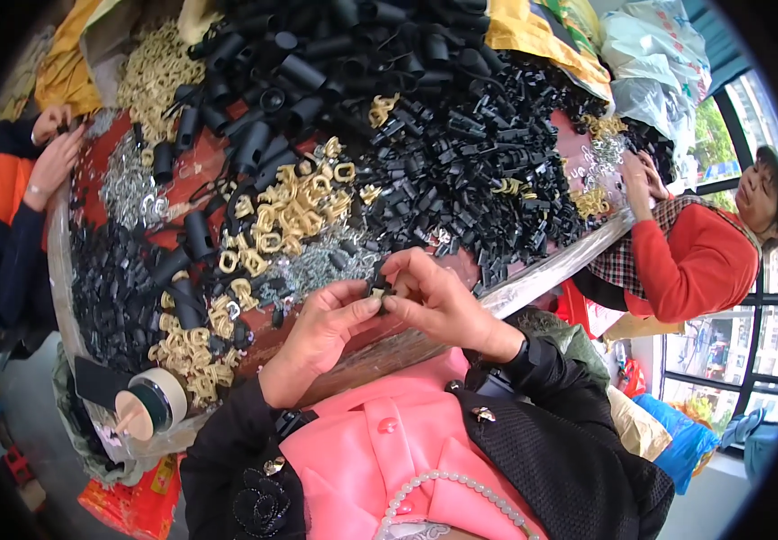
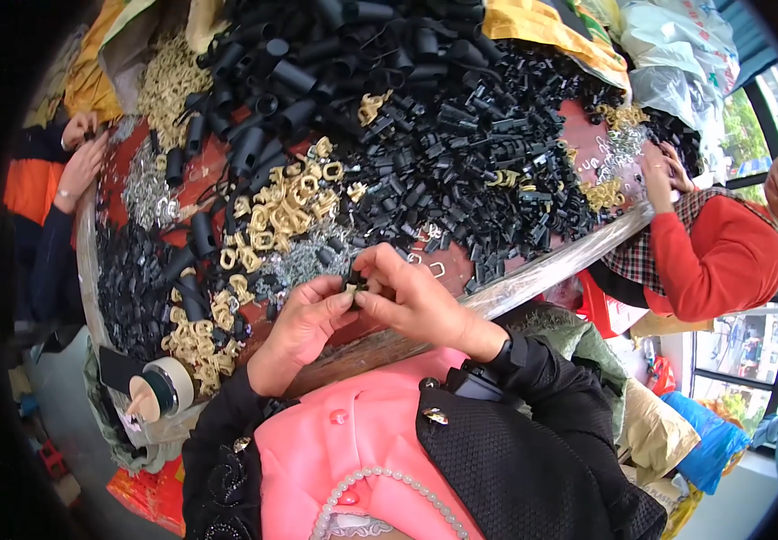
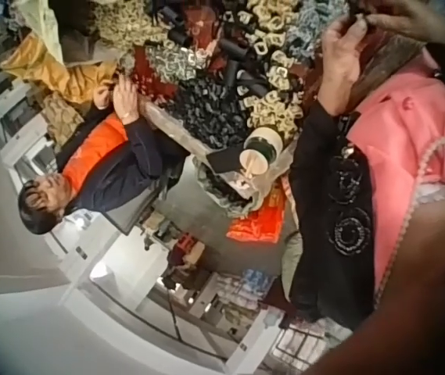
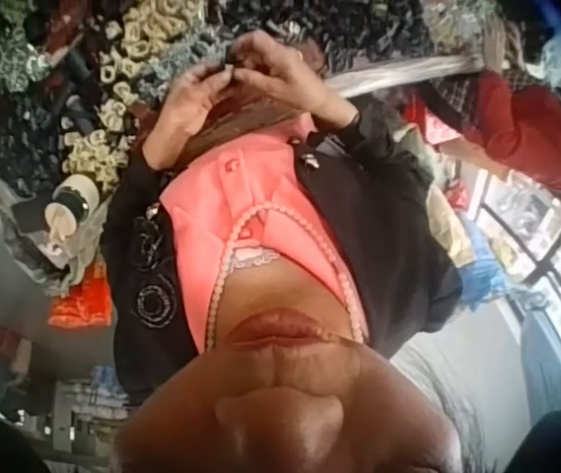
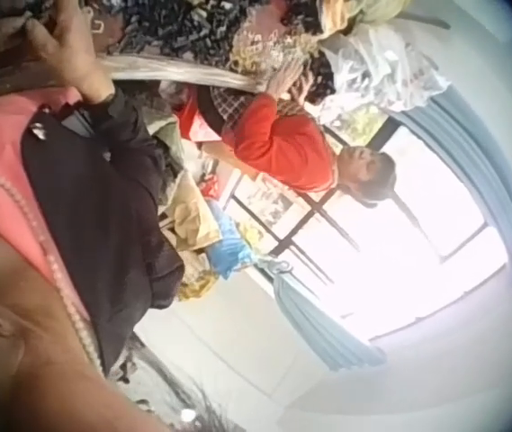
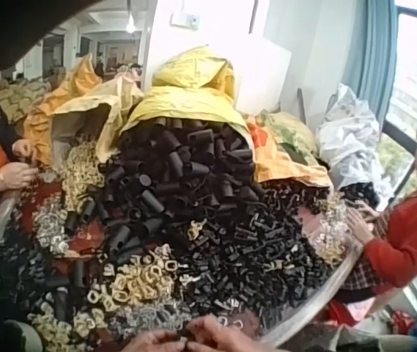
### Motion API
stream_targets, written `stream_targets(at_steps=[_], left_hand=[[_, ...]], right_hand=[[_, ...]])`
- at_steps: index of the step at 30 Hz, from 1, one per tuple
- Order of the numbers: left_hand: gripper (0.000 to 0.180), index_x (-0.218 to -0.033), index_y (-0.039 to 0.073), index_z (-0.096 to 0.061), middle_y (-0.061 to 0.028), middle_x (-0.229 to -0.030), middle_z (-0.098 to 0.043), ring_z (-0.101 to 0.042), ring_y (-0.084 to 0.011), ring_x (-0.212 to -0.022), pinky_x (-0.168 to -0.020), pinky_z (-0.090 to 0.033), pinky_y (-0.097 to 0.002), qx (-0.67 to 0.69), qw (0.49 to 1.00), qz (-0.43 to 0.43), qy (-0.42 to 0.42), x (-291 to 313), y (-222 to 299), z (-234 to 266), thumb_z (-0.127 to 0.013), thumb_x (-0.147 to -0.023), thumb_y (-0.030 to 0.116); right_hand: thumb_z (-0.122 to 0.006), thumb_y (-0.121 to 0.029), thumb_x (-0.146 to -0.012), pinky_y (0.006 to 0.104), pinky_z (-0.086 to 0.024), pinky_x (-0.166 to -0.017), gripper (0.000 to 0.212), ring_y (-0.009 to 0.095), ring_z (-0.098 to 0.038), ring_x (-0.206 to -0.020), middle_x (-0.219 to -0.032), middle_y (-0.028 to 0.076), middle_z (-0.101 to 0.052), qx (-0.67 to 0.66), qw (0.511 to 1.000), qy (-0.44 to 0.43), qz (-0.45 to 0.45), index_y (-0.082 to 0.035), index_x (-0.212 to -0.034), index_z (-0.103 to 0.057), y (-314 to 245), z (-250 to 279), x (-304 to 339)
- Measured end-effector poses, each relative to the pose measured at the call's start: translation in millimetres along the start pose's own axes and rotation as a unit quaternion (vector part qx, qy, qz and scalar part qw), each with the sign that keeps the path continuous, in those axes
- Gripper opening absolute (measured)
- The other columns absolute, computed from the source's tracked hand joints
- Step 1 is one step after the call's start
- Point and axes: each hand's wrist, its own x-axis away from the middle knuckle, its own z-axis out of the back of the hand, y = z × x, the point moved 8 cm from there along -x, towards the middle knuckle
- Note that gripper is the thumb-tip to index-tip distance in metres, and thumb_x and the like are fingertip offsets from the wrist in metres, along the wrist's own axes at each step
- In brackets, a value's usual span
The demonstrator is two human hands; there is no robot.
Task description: Manually assembling small black plastic components with gold metal rings/inserts at a workbench.
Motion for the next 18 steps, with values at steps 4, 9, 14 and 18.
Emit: stream_targets(at_steps=[4, 9, 14, 18], left_hand=[[0.021, -0.099, -0.001, -0.053, -0.0063, -0.093, -0.057, -0.058, -0.0147, -0.083, -0.076, -0.048, -0.0294, 0.025, 0.999, 0.014, -0.020, -3.4, -4.7, -0.7, -0.056, -0.080, 0.008], [0.021, -0.101, 0.000, -0.052, -0.0057, -0.091, -0.058, -0.058, -0.0143, -0.082, -0.073, -0.049, -0.0258, 0.027, 0.997, 0.053, -0.052, 0.3, -11.3, -7.6, -0.051, -0.083, 0.012], [0.022, -0.101, -0.001, -0.052, -0.0069, -0.090, -0.058, -0.058, -0.0143, -0.080, -0.070, -0.049, -0.0235, -0.003, 0.995, 0.074, -0.062, -0.2, -18.0, -8.8, -0.047, -0.086, 0.015], [0.022, -0.100, -0.001, -0.052, -0.0079, -0.088, -0.058, -0.059, -0.0147, -0.076, -0.066, -0.050, -0.0222, -0.005, 0.999, 0.025, -0.044, -2.7, -4.3, -8.1, -0.048, -0.086, 0.015]], right_hand=[[-0.060, -0.010, -0.075, 0.0261, -0.037, -0.048, 0.022, 0.016, -0.046, -0.054, -0.063, 0.005, -0.046, 0.129, 0.974, 0.091, 0.162, -0.001, -0.094, -0.051, -14.0, 6.7, 1.9], [-0.065, -0.015, -0.069, 0.0309, -0.039, -0.048, 0.025, 0.023, -0.047, -0.053, -0.063, 0.006, -0.045, 0.252, 0.903, 0.156, 0.310, -0.002, -0.089, -0.057, -30.7, 7.5, 21.2], [-0.066, -0.016, -0.066, 0.0295, -0.039, -0.047, 0.028, 0.021, -0.047, -0.054, -0.063, 0.005, -0.045, 0.343, 0.854, 0.144, 0.363, -0.004, -0.089, -0.057, -39.8, 3.2, 24.7], [-0.065, -0.015, -0.066, 0.0289, -0.038, -0.047, 0.027, 0.020, -0.047, -0.054, -0.062, 0.005, -0.044, 0.304, 0.876, 0.115, 0.356, -0.004, -0.089, -0.057, -37.4, 12.7, 11.5]])
